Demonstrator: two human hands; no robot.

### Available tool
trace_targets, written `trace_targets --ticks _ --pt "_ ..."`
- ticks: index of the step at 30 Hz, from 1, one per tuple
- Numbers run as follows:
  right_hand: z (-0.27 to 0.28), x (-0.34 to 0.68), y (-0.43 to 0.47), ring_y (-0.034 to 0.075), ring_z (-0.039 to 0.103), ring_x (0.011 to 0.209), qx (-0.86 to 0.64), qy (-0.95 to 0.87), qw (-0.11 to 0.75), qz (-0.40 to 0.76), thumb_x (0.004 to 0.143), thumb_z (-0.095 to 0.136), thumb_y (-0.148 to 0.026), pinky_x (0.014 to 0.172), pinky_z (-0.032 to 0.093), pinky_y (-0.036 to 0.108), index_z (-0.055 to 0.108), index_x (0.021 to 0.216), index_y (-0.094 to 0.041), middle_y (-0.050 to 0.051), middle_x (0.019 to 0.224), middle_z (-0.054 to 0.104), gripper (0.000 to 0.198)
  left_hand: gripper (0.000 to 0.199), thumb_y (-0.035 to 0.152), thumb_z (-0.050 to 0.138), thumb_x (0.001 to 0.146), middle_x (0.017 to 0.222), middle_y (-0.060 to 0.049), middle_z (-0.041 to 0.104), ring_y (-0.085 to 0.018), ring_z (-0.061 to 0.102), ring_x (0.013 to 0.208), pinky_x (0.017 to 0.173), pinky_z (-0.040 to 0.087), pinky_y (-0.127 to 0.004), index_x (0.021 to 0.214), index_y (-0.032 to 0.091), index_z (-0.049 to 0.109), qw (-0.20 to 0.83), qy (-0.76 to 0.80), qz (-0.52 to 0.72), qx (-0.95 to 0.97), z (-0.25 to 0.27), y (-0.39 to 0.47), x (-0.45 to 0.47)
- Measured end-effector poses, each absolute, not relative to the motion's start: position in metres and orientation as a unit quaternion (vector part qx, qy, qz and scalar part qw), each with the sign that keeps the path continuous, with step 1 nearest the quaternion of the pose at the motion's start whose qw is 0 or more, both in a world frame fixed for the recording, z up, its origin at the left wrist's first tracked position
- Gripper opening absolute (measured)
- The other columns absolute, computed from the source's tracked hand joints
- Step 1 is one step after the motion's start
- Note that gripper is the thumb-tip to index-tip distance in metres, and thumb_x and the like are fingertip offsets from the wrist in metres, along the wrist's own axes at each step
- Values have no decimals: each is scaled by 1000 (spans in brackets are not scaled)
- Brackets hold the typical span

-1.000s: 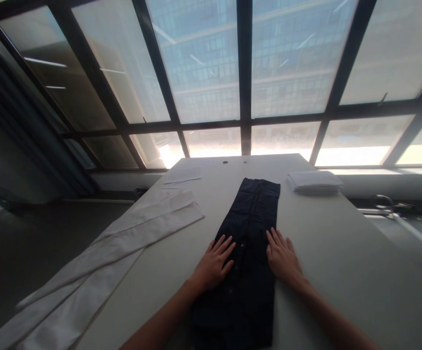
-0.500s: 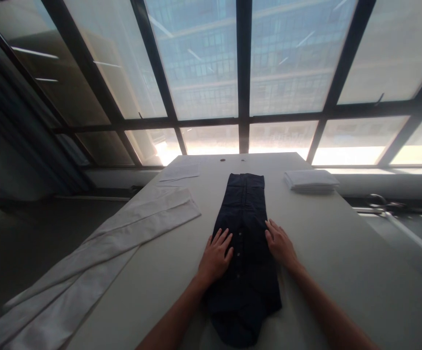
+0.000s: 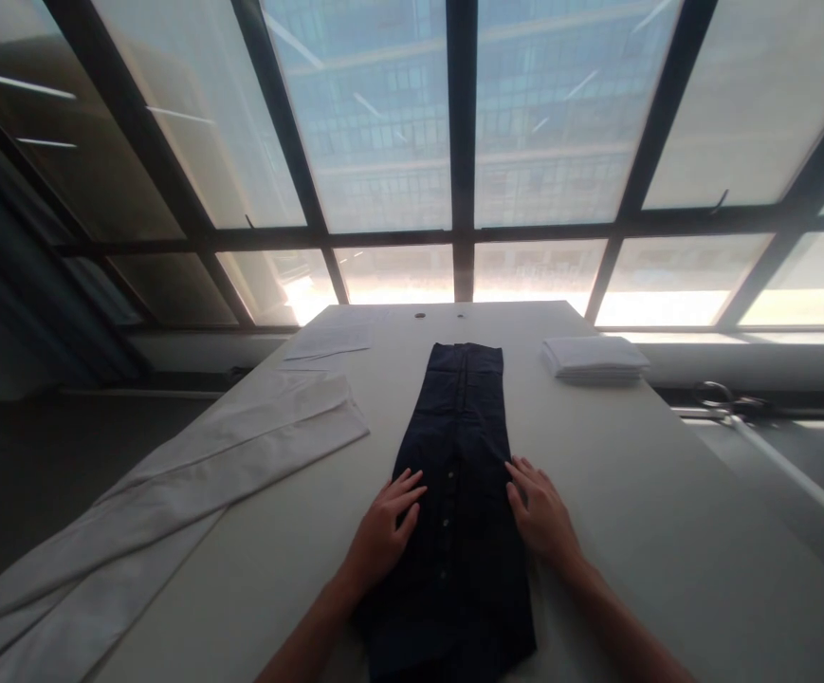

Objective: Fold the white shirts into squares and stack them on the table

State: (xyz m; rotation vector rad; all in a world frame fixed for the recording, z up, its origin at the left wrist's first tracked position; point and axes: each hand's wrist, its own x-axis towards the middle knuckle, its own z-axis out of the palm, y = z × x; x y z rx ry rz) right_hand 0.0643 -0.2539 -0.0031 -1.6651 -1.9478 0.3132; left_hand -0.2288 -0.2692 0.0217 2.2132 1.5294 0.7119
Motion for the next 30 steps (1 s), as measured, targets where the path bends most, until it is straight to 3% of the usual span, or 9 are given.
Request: trace_targets --ticks 16,30 --pt "-6 64 -272 23 40 142 -615 -712 307 140 100 39 -30 120 30 48 54 143 -19 7 150 48 46 41 21 47 98 150 2 49 -23 40 143 117 37 -51 135 32 60 106 540 216 807 16 -286 -229" --pt "6 60 -262 26 47 137 -638 -702 293 117 100 36 -29 118 32 43 59 138 -11 14 145 54 48 38 22 51 95 150 -3 50 -24 40 143 119 32 -48 130 24 65 145 508 253 811 15 -272 -231"
